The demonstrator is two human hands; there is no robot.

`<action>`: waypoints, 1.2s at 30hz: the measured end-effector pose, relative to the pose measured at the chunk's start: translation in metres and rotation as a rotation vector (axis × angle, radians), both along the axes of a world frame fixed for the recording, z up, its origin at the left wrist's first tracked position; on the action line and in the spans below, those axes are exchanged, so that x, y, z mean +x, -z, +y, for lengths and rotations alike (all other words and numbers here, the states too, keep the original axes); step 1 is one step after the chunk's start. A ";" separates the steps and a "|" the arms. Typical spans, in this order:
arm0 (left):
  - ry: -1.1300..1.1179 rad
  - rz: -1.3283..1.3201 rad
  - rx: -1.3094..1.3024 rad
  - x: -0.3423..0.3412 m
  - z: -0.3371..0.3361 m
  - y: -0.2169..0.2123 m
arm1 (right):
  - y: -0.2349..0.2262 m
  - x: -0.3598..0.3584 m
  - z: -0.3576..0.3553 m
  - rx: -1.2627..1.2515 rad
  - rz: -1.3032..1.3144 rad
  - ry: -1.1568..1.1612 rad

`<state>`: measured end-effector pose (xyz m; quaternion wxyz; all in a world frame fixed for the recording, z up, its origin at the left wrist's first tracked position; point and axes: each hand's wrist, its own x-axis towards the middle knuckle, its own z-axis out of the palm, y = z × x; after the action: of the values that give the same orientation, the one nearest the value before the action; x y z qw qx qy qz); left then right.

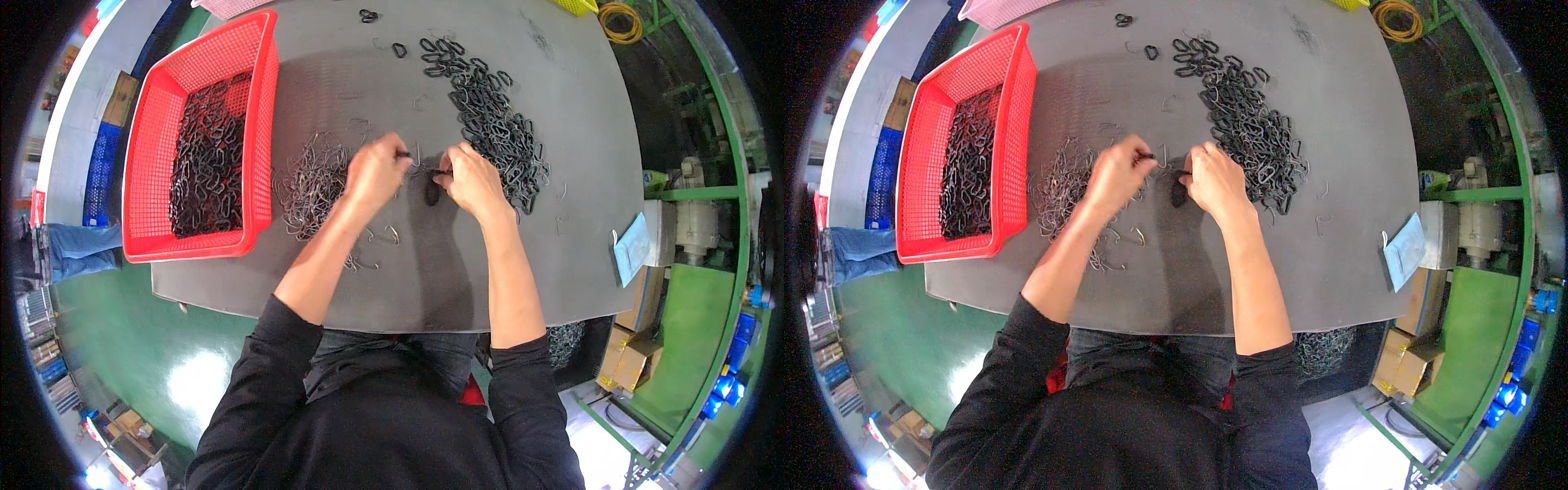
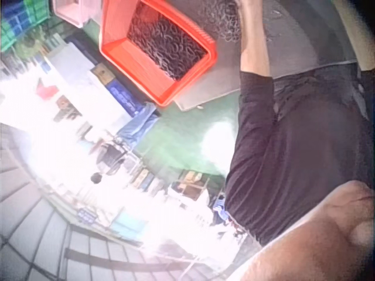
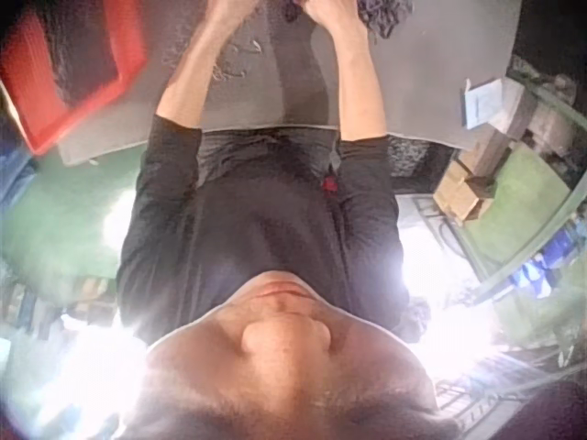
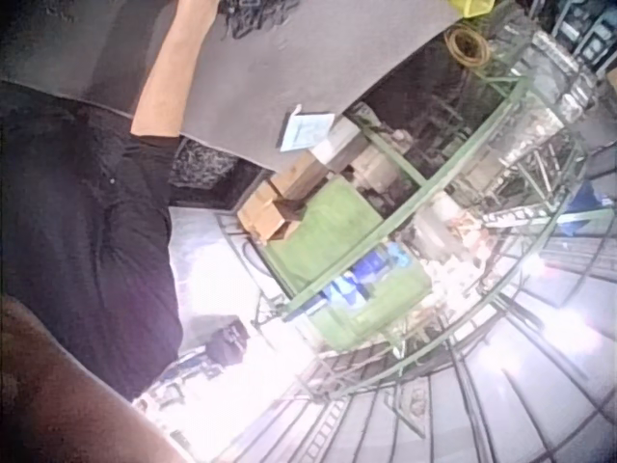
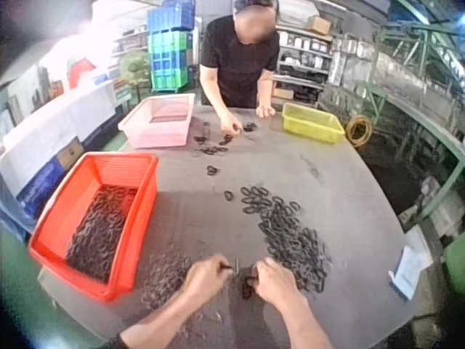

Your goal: The person sorts small black plastic fasteners by hand, separating them into piles and placing them into red and black baskets. The person also moves a basket and a chair to reorganize the workspace.

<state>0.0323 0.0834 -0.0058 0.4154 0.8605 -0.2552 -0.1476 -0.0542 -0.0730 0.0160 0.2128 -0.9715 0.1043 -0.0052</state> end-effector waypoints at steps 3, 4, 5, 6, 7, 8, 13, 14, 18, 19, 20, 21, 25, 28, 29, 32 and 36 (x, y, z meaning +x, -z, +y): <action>-0.049 0.620 -0.427 0.016 0.012 -0.019 | 0.003 -0.002 -0.014 0.448 -0.116 0.086; -0.008 0.626 -0.376 0.017 0.015 -0.020 | 0.005 -0.004 -0.019 0.669 -0.173 0.132; 0.032 0.632 -0.326 0.018 0.018 -0.022 | 0.004 -0.007 -0.023 0.868 -0.168 0.238; 0.041 0.696 -0.327 0.019 0.020 -0.031 | 0.002 -0.012 -0.028 1.012 -0.117 0.301; 0.050 0.761 -0.328 0.019 0.022 -0.042 | 0.001 -0.017 -0.030 1.154 -0.065 0.364; 0.057 0.826 -0.334 0.018 0.023 -0.047 | 0.001 -0.024 -0.026 1.204 -0.057 0.382; 0.155 0.600 -0.118 0.015 0.018 -0.050 | -0.003 -0.034 -0.016 1.215 -0.152 0.377; 0.142 0.633 -0.186 0.015 0.021 -0.054 | -0.013 -0.034 -0.018 1.219 -0.119 0.405; 0.173 0.691 -0.204 0.019 0.030 -0.049 | -0.017 -0.031 -0.012 0.371 -0.218 0.460; 0.100 0.684 -0.313 0.019 0.031 -0.045 | -0.018 -0.029 -0.008 0.563 -0.236 0.474; 0.027 0.681 -0.416 0.017 0.032 -0.039 | -0.017 -0.029 -0.003 0.757 -0.248 0.489; -0.048 0.677 -0.520 0.015 0.033 -0.035 | -0.016 -0.029 0.004 0.951 -0.258 0.503; -0.083 1.289 -0.811 -0.013 0.034 -0.020 | -0.024 -0.020 0.046 0.921 -0.247 0.409; -0.209 1.281 -0.885 -0.019 0.040 -0.016 | -0.011 -0.026 0.059 0.142 -0.138 0.433; -0.235 1.253 -0.892 -0.020 0.042 -0.012 | -0.004 -0.028 0.062 -0.116 -0.079 0.442; -0.245 1.039 -0.788 -0.022 0.047 -0.005 | 0.002 -0.028 0.068 0.092 0.011 0.422; -0.307 1.109 -0.865 -0.038 0.045 -0.014 | -0.021 -0.022 0.071 0.652 -0.075 0.319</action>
<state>-0.0060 0.1285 0.0083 0.8037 0.4432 0.0817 -0.3886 -0.0762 -0.0017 0.0372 0.5115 -0.8233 0.2426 -0.0404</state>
